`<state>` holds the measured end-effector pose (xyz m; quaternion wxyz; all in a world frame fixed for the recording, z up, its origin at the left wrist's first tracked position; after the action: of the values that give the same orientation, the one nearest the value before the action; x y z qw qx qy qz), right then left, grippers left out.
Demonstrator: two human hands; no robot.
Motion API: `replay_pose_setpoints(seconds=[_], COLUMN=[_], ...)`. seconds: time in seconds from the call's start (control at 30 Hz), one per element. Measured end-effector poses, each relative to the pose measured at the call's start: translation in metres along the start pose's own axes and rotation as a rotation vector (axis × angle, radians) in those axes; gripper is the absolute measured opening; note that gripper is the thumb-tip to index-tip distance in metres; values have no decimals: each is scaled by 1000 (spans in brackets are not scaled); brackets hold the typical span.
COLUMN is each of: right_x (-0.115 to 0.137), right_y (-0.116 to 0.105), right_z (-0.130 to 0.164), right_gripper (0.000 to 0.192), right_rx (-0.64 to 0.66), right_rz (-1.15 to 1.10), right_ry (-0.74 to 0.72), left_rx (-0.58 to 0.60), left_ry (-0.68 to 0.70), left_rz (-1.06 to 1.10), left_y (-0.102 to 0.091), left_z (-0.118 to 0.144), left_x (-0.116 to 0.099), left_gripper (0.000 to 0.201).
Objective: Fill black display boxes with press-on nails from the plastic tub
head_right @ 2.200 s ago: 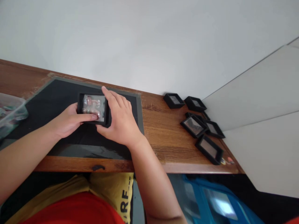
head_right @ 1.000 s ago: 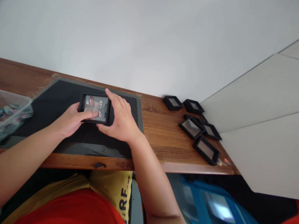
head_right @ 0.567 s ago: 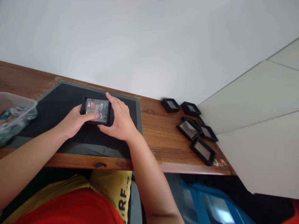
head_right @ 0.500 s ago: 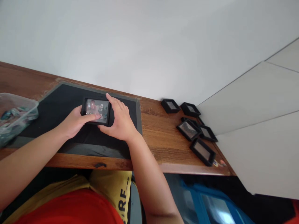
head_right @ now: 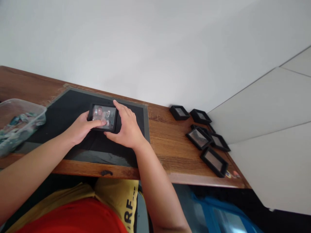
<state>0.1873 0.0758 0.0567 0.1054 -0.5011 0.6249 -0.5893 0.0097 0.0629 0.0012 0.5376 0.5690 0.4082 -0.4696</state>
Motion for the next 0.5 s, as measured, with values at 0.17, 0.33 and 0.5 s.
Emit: replay_pose_setpoints(seconds=[0.17, 0.33, 0.5], right_x=[1, 1, 2], right_y=[0, 0, -1], right_z=[0, 0, 1], right_gripper=[104, 104, 103], right_rx=[7, 10, 5], right_rz=[15, 19, 21], right_ry=[4, 11, 8], left_rx=[-25, -18, 3], left_ry=[-6, 0, 1], left_rz=[-37, -27, 4], left_y=[0, 0, 0], left_z=[0, 0, 1], left_x=[0, 1, 1], left_gripper=[44, 46, 47])
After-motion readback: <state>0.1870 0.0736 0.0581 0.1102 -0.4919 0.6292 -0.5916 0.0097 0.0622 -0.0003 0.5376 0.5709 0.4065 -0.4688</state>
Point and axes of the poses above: each hand's wrist, its own z-axis away from the middle knuckle, its own y-axis out of the palm, x = y × z, the point moved 5 cm from there along -z, towards the middle knuckle, and after that the axes turned 12 degrees about x, right-handed, at the moved point
